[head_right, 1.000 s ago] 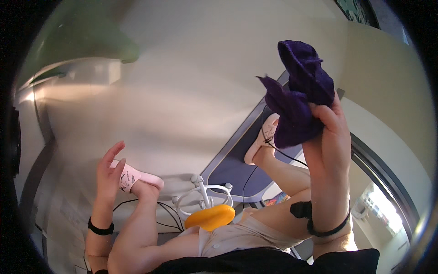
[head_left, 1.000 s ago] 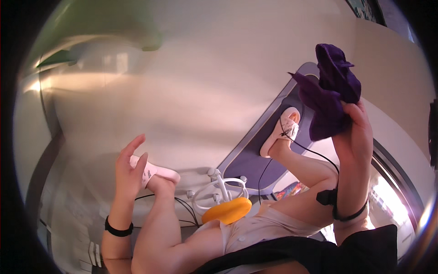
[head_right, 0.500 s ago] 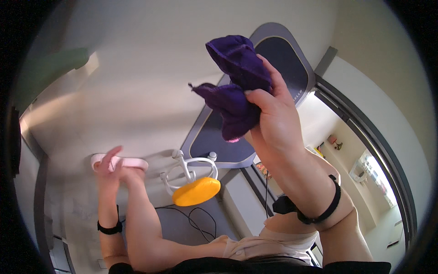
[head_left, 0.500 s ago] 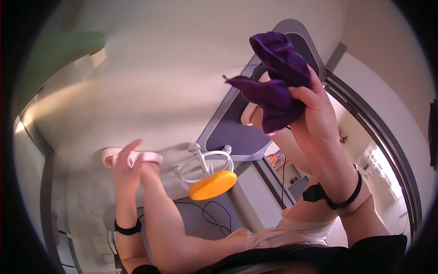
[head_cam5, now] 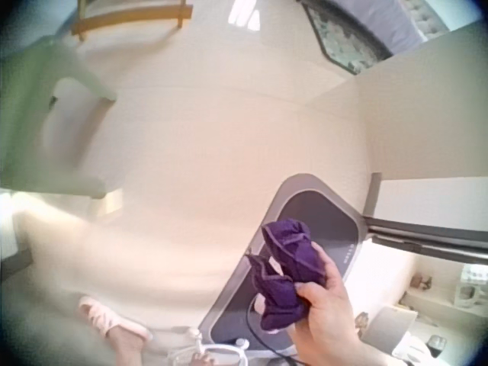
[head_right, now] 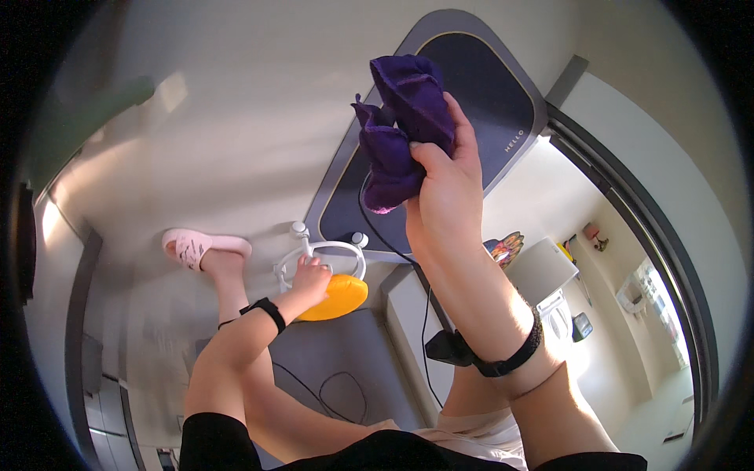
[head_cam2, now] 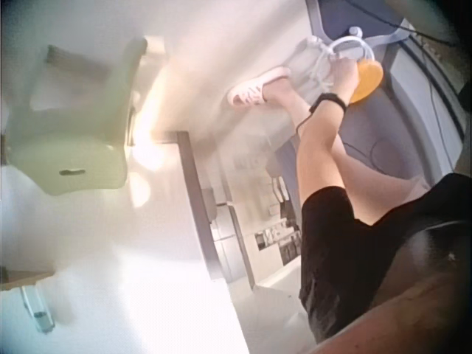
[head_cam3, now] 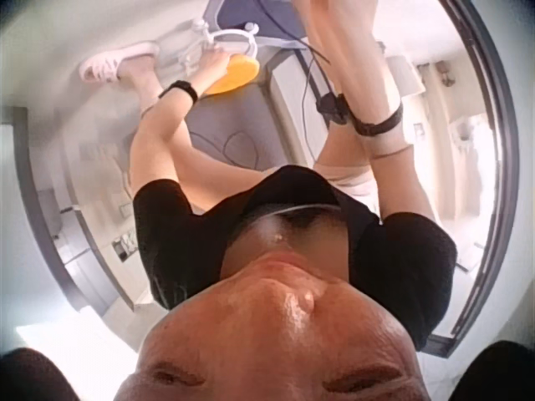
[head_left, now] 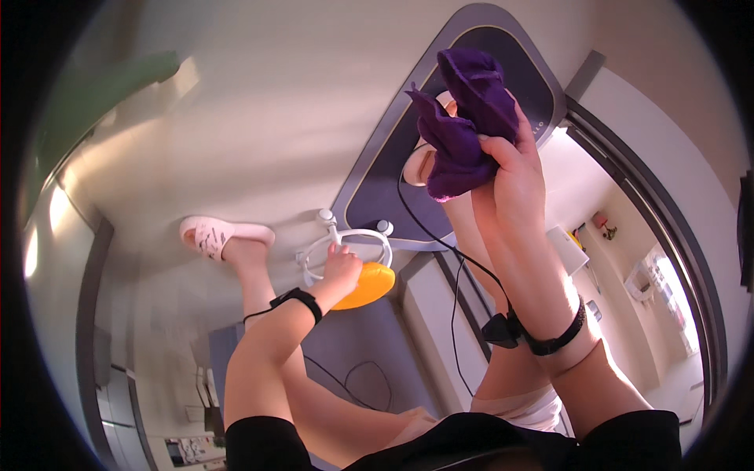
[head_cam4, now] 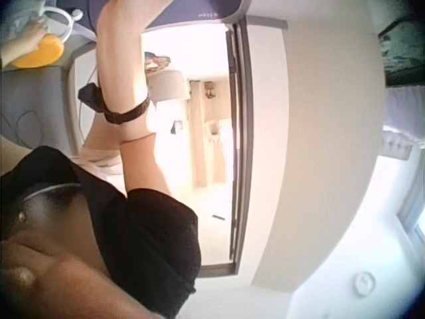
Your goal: Cleaning the floor using a purple cloth.
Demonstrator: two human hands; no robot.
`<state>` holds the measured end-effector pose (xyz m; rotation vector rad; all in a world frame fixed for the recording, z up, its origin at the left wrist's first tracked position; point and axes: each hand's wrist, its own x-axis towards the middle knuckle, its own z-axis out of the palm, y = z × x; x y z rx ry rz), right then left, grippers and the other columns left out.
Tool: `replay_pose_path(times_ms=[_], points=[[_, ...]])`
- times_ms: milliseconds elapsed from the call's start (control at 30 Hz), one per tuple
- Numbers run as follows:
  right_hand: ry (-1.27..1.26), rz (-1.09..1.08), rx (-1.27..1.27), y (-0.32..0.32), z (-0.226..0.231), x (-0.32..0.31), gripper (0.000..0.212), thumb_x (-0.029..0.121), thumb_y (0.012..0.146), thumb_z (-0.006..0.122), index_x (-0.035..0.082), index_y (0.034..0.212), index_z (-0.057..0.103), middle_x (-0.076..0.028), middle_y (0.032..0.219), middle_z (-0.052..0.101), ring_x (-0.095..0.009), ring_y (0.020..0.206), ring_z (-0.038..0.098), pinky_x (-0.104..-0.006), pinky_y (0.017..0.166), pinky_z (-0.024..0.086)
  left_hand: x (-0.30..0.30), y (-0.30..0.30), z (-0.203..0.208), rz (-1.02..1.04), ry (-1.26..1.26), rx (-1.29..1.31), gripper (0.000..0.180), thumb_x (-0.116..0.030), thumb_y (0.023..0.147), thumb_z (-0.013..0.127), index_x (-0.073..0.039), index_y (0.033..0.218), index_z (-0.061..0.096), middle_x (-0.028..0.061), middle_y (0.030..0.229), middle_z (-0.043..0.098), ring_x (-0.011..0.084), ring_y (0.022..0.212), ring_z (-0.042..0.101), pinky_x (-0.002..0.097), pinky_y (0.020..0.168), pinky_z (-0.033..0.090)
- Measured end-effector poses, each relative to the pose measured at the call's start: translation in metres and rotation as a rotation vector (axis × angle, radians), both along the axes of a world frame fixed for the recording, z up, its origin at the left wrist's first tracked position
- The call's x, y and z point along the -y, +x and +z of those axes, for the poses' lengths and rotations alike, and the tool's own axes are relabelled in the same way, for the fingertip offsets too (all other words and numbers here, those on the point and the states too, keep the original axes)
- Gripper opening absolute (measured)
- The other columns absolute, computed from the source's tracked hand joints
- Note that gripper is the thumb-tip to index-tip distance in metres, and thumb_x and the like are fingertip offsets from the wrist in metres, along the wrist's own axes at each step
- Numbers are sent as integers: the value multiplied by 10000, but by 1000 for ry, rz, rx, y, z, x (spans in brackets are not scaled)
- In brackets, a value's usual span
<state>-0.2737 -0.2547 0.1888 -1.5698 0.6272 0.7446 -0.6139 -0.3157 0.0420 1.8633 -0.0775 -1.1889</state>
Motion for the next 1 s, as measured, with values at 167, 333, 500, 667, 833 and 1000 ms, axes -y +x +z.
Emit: replay_pose_path(times_ms=[167,333,500,667,833,1000], points=[[-20,-6,-51,-7,4,10,619,-114,855,396,29,1455,340,-169,1319,529,-278,1144,603,-406,959,547,36,-23,21,159,-156,-143,324,-210,652,866,-81,910,718,145,953,692,352,981,654,458,792,542],[-41,5,-57,-3,-1,15,602,-109,861,399,32,1445,373,-163,1316,540,-275,1154,597,-406,994,522,79,24,27,315,-358,-177,378,-239,646,879,-85,945,708,137,949,688,361,964,658,470,810,537],[-4,52,-39,5,-2,11,623,-112,859,407,64,1455,362,-158,1300,538,-261,1111,610,-402,960,545,122,69,-10,486,-376,-46,519,-267,649,878,-65,1077,665,139,1054,647,356,1063,605,447,913,501],[48,88,-7,-3,2,13,607,-111,851,415,50,1436,393,-157,1279,569,-260,1143,602,-386,994,516,99,108,7,399,-29,-62,908,-295,644,885,-153,1436,466,108,1560,363,320,1412,365,515,1092,350],[36,230,177,-24,-2,26,649,-151,829,396,65,1440,403,-162,1317,543,-265,1166,590,-369,1024,491,29,113,94,445,-32,-100,837,-297,716,835,-167,1447,449,108,1468,482,337,1366,423,484,1088,382],[96,166,122,-48,72,-21,658,-120,796,415,26,1437,414,-121,1366,467,-186,1222,493,-288,1034,411,-83,75,210,821,-6,-149,668,-228,798,760,-108,1404,504,145,1341,589,389,1270,509,464,1081,397]])
